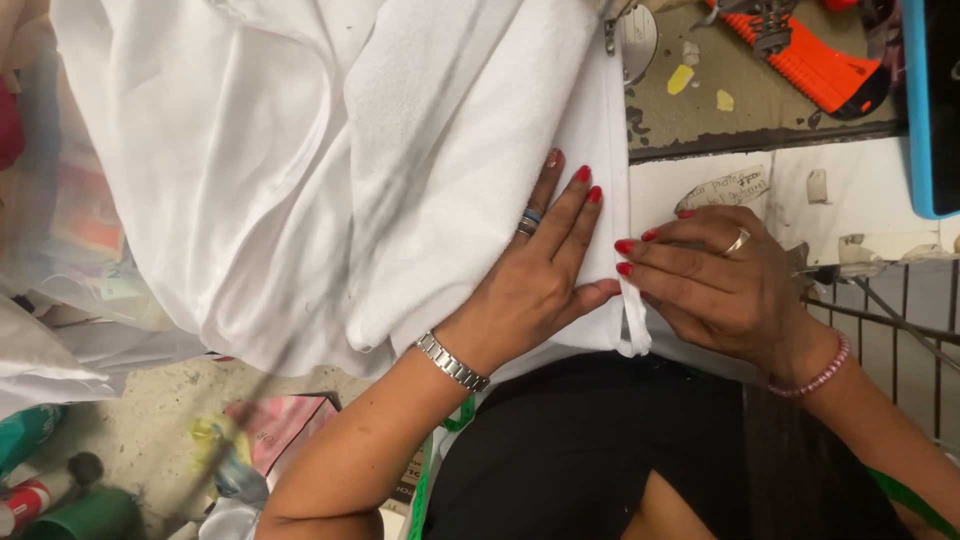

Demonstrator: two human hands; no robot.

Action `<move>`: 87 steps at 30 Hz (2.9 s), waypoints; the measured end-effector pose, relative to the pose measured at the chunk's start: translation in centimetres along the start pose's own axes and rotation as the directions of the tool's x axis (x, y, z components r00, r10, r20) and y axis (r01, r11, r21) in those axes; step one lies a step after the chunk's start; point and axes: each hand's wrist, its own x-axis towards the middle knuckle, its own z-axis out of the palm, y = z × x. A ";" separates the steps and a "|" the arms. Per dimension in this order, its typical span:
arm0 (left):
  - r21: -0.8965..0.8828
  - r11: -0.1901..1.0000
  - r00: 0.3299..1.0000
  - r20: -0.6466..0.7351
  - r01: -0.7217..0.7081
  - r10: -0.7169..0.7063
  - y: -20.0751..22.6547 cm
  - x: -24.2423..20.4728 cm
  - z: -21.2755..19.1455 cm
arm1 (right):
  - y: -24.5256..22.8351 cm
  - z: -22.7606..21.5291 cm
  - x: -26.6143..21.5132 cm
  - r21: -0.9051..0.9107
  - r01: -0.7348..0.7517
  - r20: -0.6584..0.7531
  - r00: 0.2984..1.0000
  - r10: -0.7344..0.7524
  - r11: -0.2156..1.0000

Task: A person is altering a white garment by cutting fabric strips with a utility knife and sewing them onto the garment using a sewing machine.

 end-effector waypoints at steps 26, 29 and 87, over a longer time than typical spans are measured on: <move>-0.061 0.966 0.966 0.042 -0.253 0.256 -3.1 1.4 0.8 | -1.4 -0.8 2.2 0.001 -0.076 0.075 0.994 0.076 0.997; -0.094 0.964 0.968 0.022 -0.247 0.250 -3.4 1.9 0.7 | -1.1 -0.9 2.7 -0.008 -0.092 0.088 0.992 0.092 0.996; -0.494 0.867 0.975 -0.158 0.061 -0.158 -18.7 12.7 5.2 | 5.1 1.3 7.0 -0.244 -0.209 0.055 0.972 0.229 0.947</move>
